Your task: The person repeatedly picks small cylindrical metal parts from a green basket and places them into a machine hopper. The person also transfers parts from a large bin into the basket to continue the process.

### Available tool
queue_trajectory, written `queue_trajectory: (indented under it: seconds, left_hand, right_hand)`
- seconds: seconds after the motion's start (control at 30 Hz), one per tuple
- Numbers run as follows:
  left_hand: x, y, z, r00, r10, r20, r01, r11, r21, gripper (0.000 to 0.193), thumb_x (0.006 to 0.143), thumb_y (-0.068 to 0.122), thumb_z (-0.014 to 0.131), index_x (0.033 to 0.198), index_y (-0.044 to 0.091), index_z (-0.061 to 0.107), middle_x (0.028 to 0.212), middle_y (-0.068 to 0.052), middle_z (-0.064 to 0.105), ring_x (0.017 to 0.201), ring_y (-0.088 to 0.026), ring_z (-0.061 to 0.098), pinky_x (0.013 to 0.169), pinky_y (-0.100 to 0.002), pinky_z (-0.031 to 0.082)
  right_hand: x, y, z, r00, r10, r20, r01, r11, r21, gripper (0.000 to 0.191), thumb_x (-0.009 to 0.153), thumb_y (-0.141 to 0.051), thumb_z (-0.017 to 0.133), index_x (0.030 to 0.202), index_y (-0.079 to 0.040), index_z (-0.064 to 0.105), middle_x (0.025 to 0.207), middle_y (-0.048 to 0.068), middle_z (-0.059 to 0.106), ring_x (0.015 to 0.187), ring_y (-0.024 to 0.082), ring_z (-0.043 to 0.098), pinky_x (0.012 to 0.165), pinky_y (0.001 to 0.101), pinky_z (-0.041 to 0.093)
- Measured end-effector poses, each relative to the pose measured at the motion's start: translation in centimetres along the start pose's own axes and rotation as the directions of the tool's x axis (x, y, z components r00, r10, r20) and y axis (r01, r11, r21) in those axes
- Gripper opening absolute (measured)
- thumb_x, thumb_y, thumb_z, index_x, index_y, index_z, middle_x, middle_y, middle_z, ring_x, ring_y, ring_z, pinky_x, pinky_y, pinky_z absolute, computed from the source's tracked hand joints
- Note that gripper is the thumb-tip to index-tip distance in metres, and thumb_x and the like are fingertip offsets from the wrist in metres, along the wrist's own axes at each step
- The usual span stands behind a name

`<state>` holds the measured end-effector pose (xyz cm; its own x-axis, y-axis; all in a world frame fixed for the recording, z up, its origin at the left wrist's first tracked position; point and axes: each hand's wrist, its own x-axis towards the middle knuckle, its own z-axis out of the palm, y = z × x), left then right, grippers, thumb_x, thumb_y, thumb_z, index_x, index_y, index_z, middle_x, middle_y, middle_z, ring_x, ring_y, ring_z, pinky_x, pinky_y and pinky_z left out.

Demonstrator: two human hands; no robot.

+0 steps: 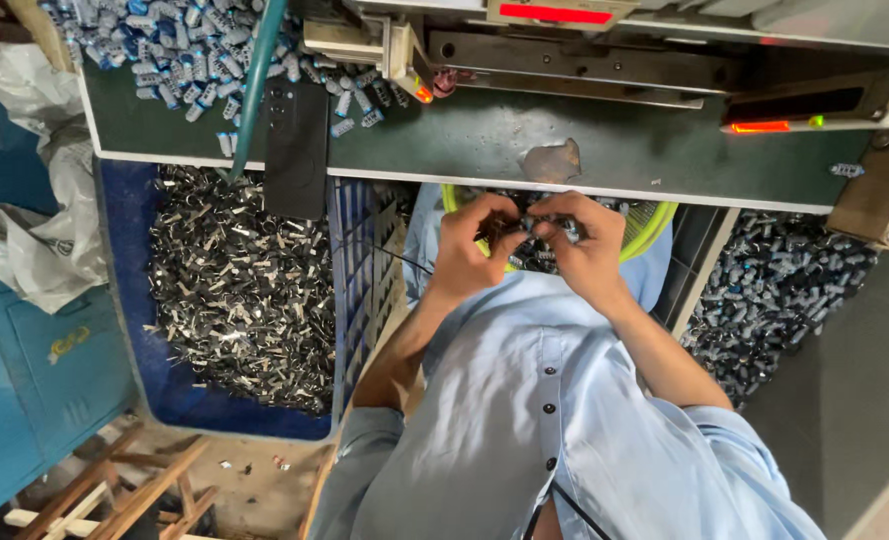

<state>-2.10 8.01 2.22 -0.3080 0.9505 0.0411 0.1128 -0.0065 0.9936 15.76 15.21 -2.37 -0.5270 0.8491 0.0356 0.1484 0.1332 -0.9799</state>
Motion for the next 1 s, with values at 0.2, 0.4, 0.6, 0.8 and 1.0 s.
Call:
queue_trajectory:
  seconds: [0.2,0.4,0.6,0.8,1.0]
  left_hand:
    - [-1.0,-0.2,0.5,0.962,0.269,-0.057,-0.249,0.94,0.233,0.023,0.083,-0.001,0.071,0.104,0.006,0.063,0.083,-0.011,0.067,0.07,-0.024,0.067,0.062,-0.034,0.053]
    - [-0.8,1.2,0.8,0.938,0.346,0.028,-0.327,0.855,0.402,0.027,0.077,-0.004,0.07,0.103,0.004,0.066,0.082,-0.012,0.067,0.07,-0.029,0.068,0.064,-0.038,0.053]
    - [-4.6,5.0,-5.1,0.837,0.492,-0.239,-0.545,0.713,-0.441,0.026,0.087,0.01,0.071,0.112,0.004,0.067,0.095,-0.013,0.072,0.082,-0.028,0.071,0.074,-0.037,0.057]
    - [-5.5,-0.4,-6.4,0.999,-0.033,-0.033,-0.011,0.516,-0.856,0.037,0.095,0.03,0.07,0.12,0.003,0.067,0.103,-0.014,0.074,0.092,-0.029,0.072,0.083,-0.041,0.058]
    - [-4.1,-5.9,-0.5,0.927,-0.352,0.131,0.31,0.913,0.264,0.038,0.089,0.027,0.071,0.119,0.004,0.069,0.099,-0.013,0.079,0.091,-0.026,0.077,0.083,-0.038,0.059]
  right_hand:
    - [0.3,-0.6,-0.1,1.0,0.015,0.016,-0.02,0.915,0.403,0.026,0.095,0.01,0.07,0.113,0.002,0.054,0.111,0.015,0.073,0.107,0.019,0.071,0.099,0.0312,0.058]
    - [0.1,2.0,0.5,0.994,0.093,0.06,-0.111,0.856,0.505,0.029,0.09,0.013,0.075,0.103,0.001,0.051,0.107,0.02,0.069,0.103,0.022,0.07,0.091,0.0346,0.059]
    - [0.3,2.2,0.4,0.921,0.308,0.237,-0.34,0.342,0.876,0.019,0.099,0.002,0.066,0.111,-0.005,0.053,0.096,0.019,0.069,0.078,0.022,0.067,0.069,0.0319,0.056]
    - [4.2,-0.7,-0.9,0.977,0.211,0.012,-0.167,0.738,0.653,0.021,0.103,0.01,0.057,0.106,-0.007,0.046,0.083,0.013,0.062,0.068,0.024,0.065,0.057,0.036,0.056]
    - [11.6,-4.3,-4.9,0.83,-0.531,-0.171,0.505,0.845,-0.176,0.031,0.096,0.019,0.063,0.114,0.0,0.045,0.101,0.018,0.068,0.088,0.033,0.07,0.076,0.0453,0.058]
